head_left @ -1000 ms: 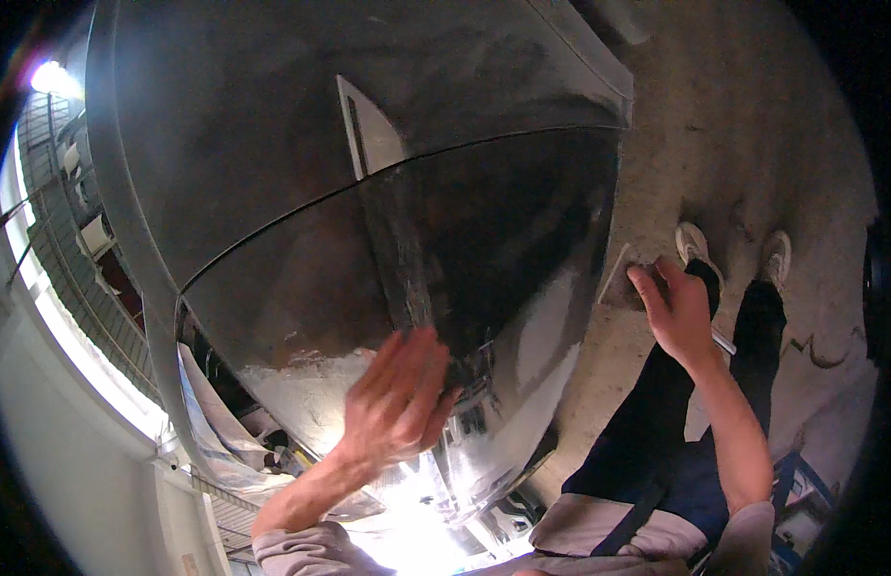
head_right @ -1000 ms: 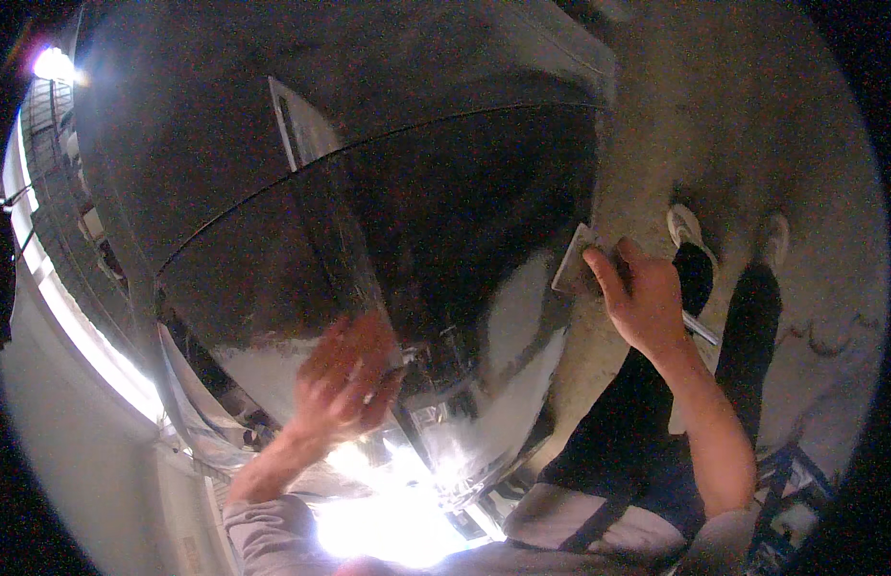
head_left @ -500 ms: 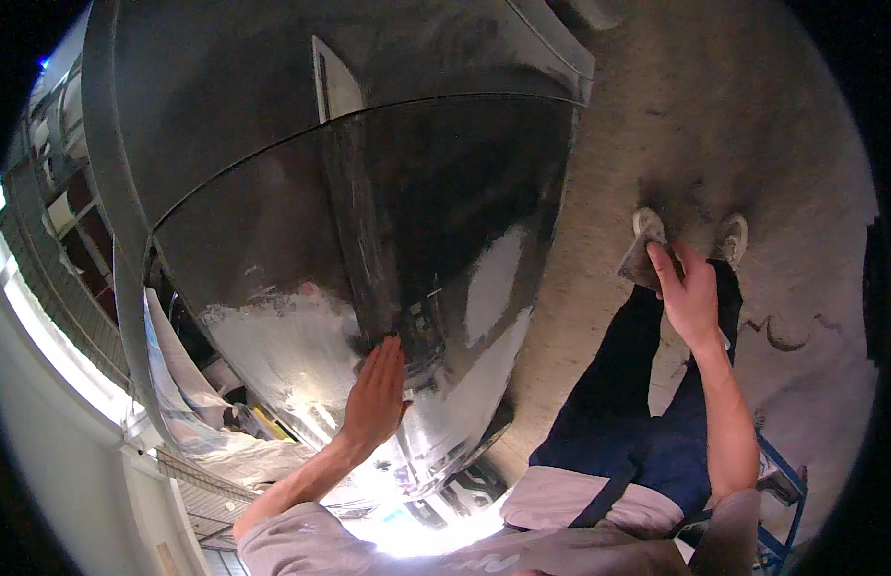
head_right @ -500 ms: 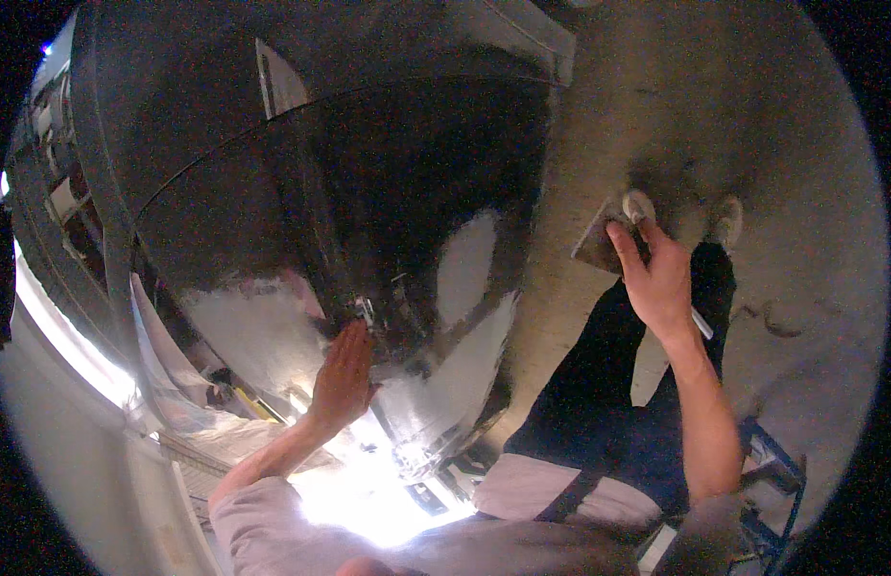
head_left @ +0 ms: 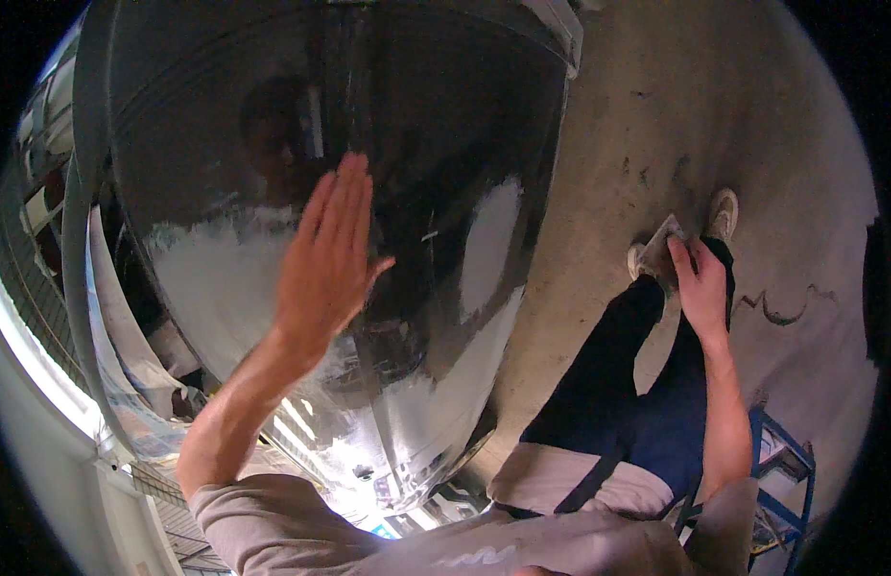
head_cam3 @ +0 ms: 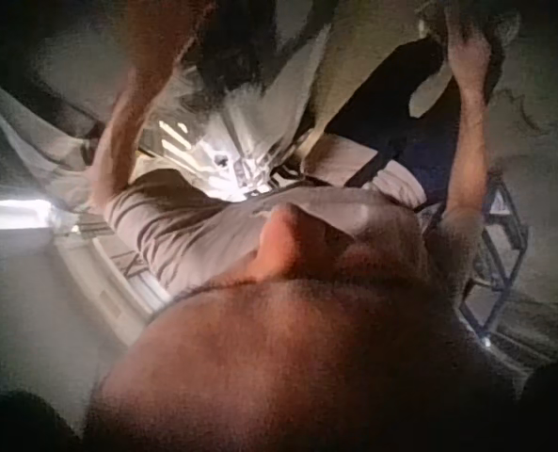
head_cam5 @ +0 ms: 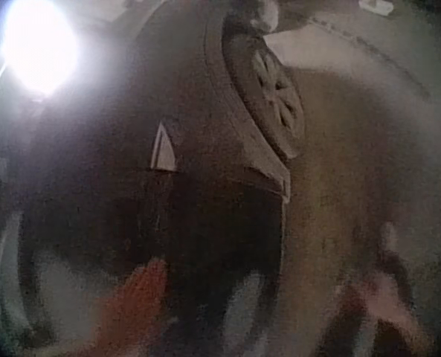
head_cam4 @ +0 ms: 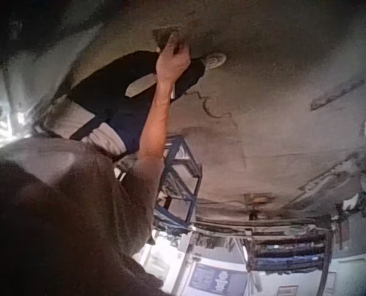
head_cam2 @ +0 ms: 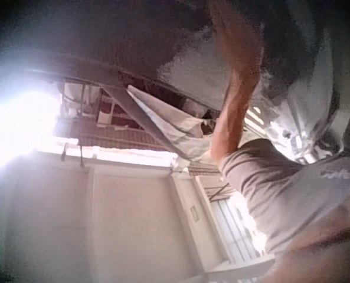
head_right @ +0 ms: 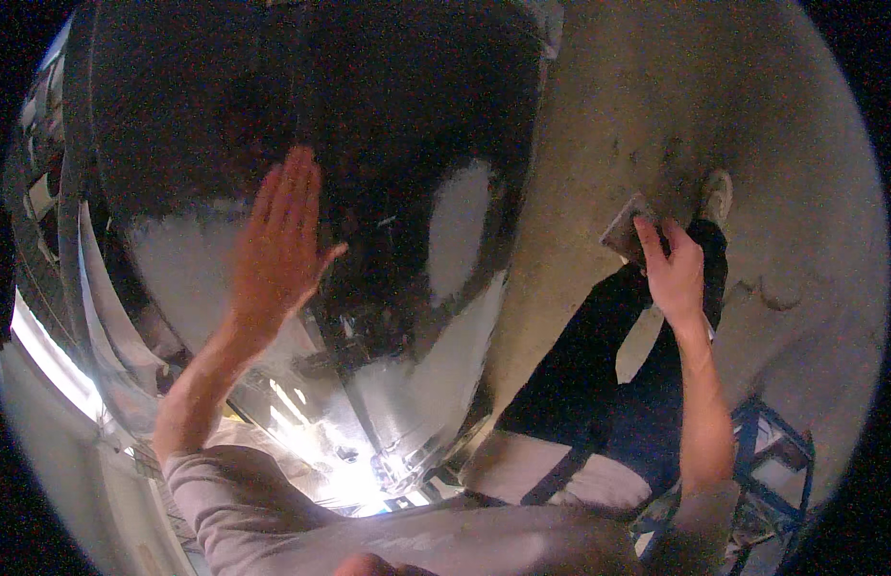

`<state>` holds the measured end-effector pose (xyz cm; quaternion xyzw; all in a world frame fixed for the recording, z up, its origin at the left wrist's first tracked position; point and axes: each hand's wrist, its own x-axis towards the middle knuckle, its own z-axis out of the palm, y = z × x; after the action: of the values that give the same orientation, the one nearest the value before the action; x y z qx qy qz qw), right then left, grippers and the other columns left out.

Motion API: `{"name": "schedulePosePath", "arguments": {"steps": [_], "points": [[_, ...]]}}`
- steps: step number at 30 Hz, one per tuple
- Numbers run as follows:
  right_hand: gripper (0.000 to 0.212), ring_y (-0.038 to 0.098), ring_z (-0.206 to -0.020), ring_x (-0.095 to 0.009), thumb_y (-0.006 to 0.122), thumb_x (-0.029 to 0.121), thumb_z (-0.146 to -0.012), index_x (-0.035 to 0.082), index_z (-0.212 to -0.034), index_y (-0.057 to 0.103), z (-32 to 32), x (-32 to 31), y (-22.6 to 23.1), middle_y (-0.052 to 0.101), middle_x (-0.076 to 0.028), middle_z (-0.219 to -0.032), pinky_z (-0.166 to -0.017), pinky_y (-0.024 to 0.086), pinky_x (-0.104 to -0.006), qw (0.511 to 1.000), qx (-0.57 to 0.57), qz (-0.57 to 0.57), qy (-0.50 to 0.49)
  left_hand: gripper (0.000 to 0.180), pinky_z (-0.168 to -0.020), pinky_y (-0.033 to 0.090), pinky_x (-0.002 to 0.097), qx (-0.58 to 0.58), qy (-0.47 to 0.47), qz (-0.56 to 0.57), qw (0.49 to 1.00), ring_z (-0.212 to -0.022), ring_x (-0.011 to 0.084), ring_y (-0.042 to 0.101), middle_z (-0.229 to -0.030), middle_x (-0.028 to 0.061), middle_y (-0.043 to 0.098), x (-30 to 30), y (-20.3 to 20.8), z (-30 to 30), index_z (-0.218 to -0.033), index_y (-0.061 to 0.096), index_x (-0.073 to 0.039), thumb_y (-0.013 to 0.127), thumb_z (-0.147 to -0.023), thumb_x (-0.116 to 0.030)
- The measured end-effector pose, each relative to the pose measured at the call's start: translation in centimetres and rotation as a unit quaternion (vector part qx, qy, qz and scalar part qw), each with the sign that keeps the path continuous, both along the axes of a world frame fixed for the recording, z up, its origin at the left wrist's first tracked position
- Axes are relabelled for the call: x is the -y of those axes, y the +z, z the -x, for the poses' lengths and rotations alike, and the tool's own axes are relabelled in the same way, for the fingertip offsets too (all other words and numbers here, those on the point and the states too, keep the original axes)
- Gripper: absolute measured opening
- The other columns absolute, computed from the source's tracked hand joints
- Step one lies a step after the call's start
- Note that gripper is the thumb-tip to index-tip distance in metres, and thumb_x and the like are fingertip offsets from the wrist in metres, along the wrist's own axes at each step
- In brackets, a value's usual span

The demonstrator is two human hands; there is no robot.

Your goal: The person uses a metal scraper to remove paint or residue from the rear bumper of a dark-colored car. They repeatedly scrape the surface and wipe away debris with their hand, working across different sections of the bumper.

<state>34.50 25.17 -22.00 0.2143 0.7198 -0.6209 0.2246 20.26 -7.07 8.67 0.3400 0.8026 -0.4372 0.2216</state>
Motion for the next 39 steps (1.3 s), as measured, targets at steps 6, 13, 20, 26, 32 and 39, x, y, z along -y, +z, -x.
{"name": "schedulePosePath", "arguments": {"steps": [6,13,20,26,32,39], "points": [[0.049,0.055,-0.079,-0.017,0.065,0.043,-0.106,-0.006,-0.103,0.066,-7.1,2.2,-0.3,0.064,-0.015,-0.082,-0.075,0.047,-0.0339,0.999,-0.001,-0.016,-0.052,0.098,-0.133,0.015,0.0457,0.164,0.060,0.140,0.975,-0.160,0.0370,0.027,-0.169,0.0256,0.033,5.0,3.4,-15.1,-0.155,0.042,0.011,0.065,-0.092,-0.061],[0.048,0.063,-0.074,-0.023,0.064,0.042,-0.106,-0.006,-0.105,0.068,-14.3,3.1,-0.8,0.070,-0.018,-0.082,-0.072,0.050,-0.0373,0.992,0.080,-0.047,-0.081,0.092,-0.132,0.018,0.0498,0.093,0.100,-0.071,0.988,-0.159,0.0419,0.026,-0.165,0.0303,0.036,4.2,3.6,-13.1,-0.152,0.044,0.012,0.075,-0.089,-0.048],[0.056,0.072,-0.078,-0.028,0.065,0.046,-0.105,-0.009,-0.112,0.070,-20.4,2.4,-2.7,0.075,-0.021,-0.093,-0.073,0.055,-0.0394,0.983,0.111,-0.110,-0.101,0.097,-0.133,0.018,0.0489,0.033,0.036,-0.036,0.998,-0.159,0.0407,0.027,-0.168,0.0300,0.031,3.9,-0.4,-9.5,-0.154,0.039,0.015,0.072,-0.091,-0.051],[0.055,0.066,-0.057,-0.021,0.064,0.051,-0.104,-0.003,-0.103,0.072,-27.1,-2.2,-0.9,0.072,-0.014,-0.077,-0.064,0.053,-0.0383,0.966,0.127,-0.179,-0.136,0.107,-0.133,0.016,0.0523,0.115,0.162,-0.036,0.979,-0.160,0.0445,0.022,-0.169,0.0316,0.025,5.4,1.4,-15.2,-0.154,0.039,0.014,0.082,-0.082,-0.052],[0.057,0.072,-0.085,-0.031,0.063,0.050,-0.104,-0.006,-0.102,0.070,-34.0,-4.8,1.1,0.074,-0.021,-0.091,-0.078,0.053,-0.0441,0.942,0.189,-0.237,-0.146,0.095,-0.130,0.025,0.0502,-0.042,-0.074,-0.161,0.983,-0.157,0.0419,0.029,-0.167,0.0246,0.036,2.2,0.7,-1.4,-0.152,0.043,0.011,0.084,-0.082,-0.038],[0.062,0.073,-0.082,-0.037,0.059,0.051,-0.105,-0.009,-0.109,0.072,-46.7,-6.5,-2.2,0.075,-0.024,-0.088,-0.074,0.055,-0.0493,0.934,0.204,-0.254,-0.148,0.101,-0.133,0.012,0.0463,-0.148,-0.075,-0.020,0.986,-0.160,0.0382,0.022,-0.173,0.0216,0.026,0.4,-3.4,0.8,-0.162,0.033,0.007,0.063,-0.095,-0.063]]}}
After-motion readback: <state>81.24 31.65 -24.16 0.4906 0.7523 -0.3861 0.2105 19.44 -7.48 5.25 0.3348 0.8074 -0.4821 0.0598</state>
